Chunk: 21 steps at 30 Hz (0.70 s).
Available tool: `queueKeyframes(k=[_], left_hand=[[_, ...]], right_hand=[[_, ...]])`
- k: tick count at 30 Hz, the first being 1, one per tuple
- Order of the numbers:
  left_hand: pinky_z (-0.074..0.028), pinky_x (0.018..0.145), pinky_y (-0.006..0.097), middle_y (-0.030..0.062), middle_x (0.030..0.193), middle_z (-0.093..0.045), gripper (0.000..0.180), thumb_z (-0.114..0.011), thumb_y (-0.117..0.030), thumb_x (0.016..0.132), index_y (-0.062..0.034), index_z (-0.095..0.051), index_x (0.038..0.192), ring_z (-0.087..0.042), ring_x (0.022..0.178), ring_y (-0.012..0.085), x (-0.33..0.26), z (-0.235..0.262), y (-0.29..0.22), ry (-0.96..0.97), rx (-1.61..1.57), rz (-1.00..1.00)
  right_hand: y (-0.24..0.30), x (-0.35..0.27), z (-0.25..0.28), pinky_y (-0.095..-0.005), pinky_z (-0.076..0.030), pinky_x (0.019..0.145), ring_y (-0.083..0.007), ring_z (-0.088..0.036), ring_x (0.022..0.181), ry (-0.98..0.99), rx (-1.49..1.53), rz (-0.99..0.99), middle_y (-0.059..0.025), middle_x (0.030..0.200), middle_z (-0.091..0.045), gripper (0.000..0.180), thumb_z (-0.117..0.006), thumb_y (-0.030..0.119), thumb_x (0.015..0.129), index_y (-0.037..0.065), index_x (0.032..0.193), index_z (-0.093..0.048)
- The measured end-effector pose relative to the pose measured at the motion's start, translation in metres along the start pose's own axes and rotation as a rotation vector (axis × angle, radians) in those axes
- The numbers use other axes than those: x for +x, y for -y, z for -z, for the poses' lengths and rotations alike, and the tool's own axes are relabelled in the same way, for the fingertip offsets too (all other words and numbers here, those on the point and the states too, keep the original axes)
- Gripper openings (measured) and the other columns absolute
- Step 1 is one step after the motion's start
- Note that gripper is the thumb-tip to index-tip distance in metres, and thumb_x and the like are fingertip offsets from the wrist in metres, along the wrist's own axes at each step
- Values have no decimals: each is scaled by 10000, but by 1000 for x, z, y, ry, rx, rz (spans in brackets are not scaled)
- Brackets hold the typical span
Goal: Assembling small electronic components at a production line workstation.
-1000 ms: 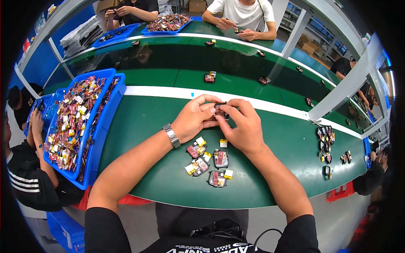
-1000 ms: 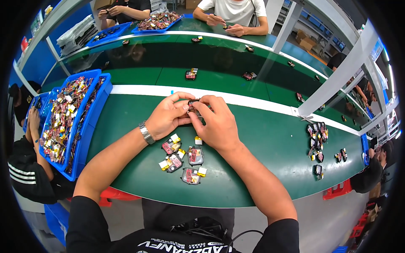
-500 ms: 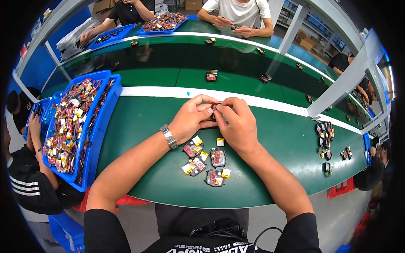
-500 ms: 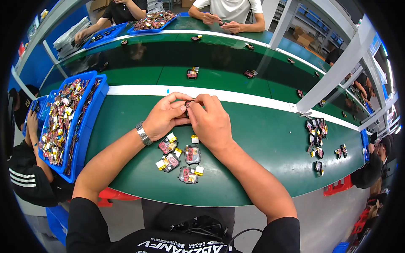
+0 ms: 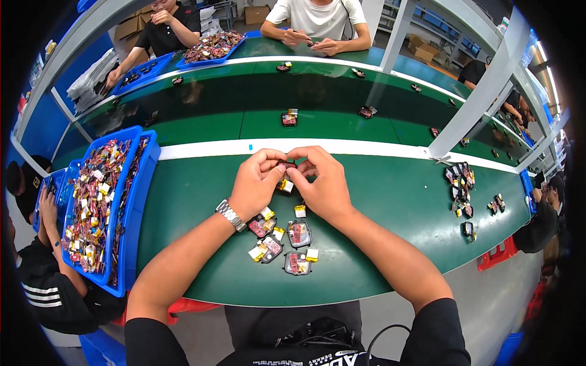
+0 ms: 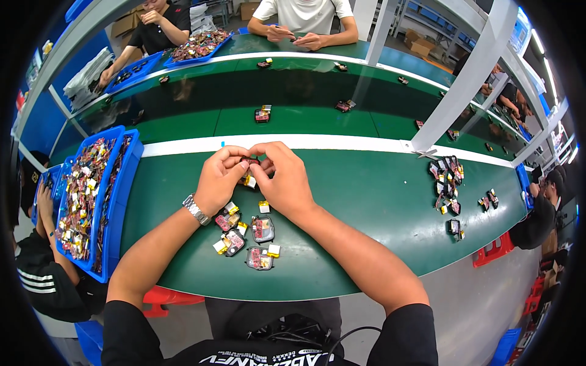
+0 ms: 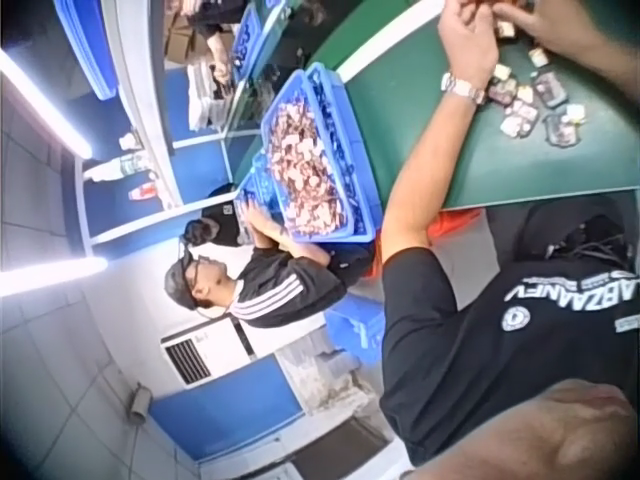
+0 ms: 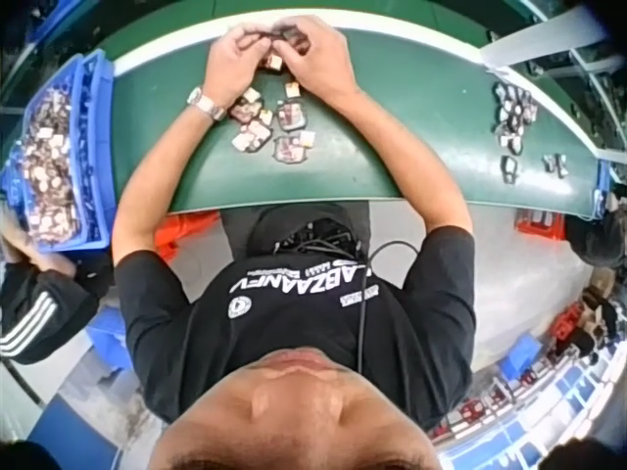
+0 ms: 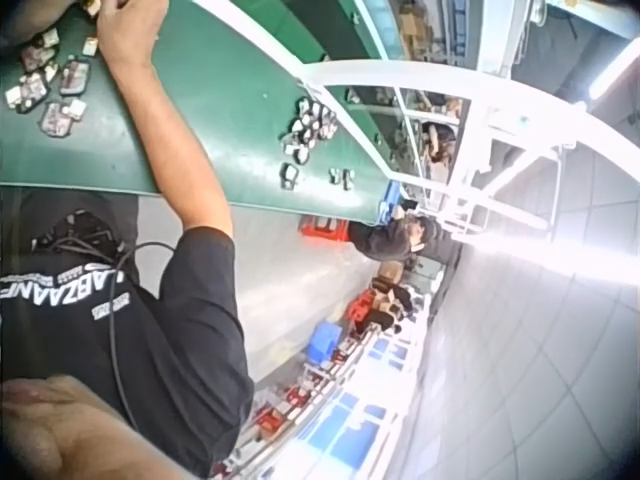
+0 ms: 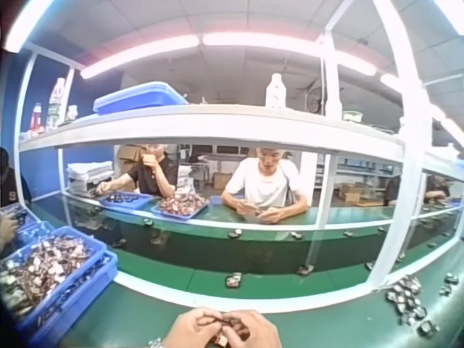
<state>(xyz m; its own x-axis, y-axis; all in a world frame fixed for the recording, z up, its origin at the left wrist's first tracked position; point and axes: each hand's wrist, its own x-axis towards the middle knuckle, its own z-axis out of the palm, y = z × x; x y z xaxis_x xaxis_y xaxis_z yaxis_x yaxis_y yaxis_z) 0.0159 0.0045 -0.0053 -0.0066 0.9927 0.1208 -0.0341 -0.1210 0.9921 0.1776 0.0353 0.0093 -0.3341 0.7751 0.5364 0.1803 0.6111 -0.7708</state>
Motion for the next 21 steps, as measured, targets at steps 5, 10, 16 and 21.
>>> queueKeyframes(k=[5, 10, 16, 21], left_hand=[[-552, 820, 283, 128, 1139, -651, 258, -522, -7, 962, 15, -483, 1216, -642, 992, 138, -1, 0, -4, -20, -135, 46], [-558, 872, 327, 179, 1284, -577, 311, -525, -47, 962, -10, -472, 1266, -629, 1095, 226, 7, 8, 3, -24, -87, 36], [-542, 884, 321, 168, 1252, -598, 293, -535, -36, 952, 9, -495, 1239, -638, 1078, 217, 5, 10, 3, 58, 3, 30], [-541, 877, 322, 161, 1211, -620, 262, -544, -42, 950, 10, -520, 1206, -640, 1068, 215, 6, 10, 4, 65, 47, 34]], right_hand=[[-26, 19, 6, -272, -555, 689, -152, -678, 769, -30, 76, -100, -94, 941, -687, 112, -686, 5, 820, 13, 930, -700], [-92, 76, 62, -321, -543, 703, -191, -686, 751, -258, -210, -330, -114, 866, -715, 109, -718, 86, 812, 28, 905, -721], [-142, 98, 99, -416, -518, 817, -335, -640, 936, -339, -701, -277, -175, 976, -660, 335, -774, 261, 778, -8, 950, -671], [-145, 112, 107, -450, -488, 930, -411, -554, 1114, -420, -923, -656, -245, 1187, -548, 625, -784, 383, 769, -28, 1149, -507]])
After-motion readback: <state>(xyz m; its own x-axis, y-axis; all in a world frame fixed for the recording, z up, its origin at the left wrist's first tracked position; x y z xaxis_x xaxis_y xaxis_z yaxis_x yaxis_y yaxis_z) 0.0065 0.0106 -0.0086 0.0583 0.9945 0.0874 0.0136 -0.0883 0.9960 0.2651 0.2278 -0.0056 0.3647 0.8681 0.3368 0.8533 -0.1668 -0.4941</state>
